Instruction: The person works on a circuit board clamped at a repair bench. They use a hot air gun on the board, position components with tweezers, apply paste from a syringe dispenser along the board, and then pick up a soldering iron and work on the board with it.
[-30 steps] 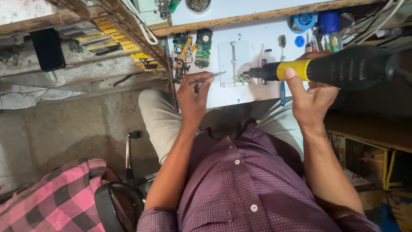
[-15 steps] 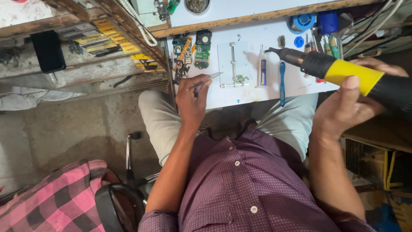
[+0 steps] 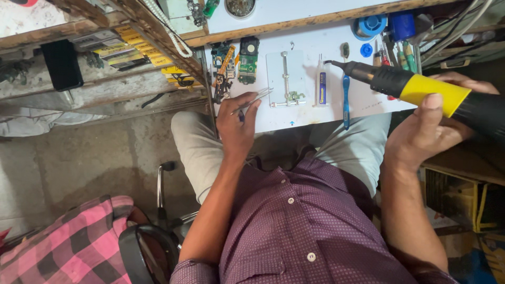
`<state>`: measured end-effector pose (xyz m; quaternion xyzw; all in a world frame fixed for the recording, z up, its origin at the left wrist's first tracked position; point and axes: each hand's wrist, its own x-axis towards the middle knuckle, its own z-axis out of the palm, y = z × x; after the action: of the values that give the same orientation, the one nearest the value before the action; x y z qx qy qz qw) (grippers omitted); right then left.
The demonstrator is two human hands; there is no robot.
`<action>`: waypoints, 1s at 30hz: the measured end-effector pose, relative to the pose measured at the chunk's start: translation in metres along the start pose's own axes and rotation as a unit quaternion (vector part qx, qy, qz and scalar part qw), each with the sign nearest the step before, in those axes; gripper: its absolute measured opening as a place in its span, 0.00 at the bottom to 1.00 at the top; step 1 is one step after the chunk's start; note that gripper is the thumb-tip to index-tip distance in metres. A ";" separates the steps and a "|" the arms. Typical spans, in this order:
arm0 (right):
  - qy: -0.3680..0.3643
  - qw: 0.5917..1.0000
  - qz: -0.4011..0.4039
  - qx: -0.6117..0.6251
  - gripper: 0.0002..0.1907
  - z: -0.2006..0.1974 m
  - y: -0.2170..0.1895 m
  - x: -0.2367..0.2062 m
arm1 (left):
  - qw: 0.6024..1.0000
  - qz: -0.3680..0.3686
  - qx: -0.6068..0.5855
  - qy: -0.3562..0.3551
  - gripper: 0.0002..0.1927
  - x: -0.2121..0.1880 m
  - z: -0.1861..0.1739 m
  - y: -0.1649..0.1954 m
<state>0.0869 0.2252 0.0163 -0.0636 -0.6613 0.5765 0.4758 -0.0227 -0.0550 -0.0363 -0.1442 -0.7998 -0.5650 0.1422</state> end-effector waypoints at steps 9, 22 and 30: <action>-0.004 1.000 -0.007 -0.011 0.21 -0.004 0.003 0.000 | 0.999 0.027 0.024 -0.007 0.08 0.000 0.009 -0.003; -0.014 1.000 -0.011 -0.018 0.22 -0.004 0.003 0.000 | 1.000 0.008 0.012 0.017 0.07 0.000 0.002 -0.001; -0.010 1.000 -0.013 -0.012 0.21 0.000 -0.001 0.002 | 0.996 0.032 0.077 0.019 0.08 0.001 0.007 -0.005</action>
<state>0.0862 0.2261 0.0180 -0.0555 -0.6739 0.5628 0.4755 -0.0259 -0.0499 -0.0425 -0.1472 -0.8332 -0.4996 0.1857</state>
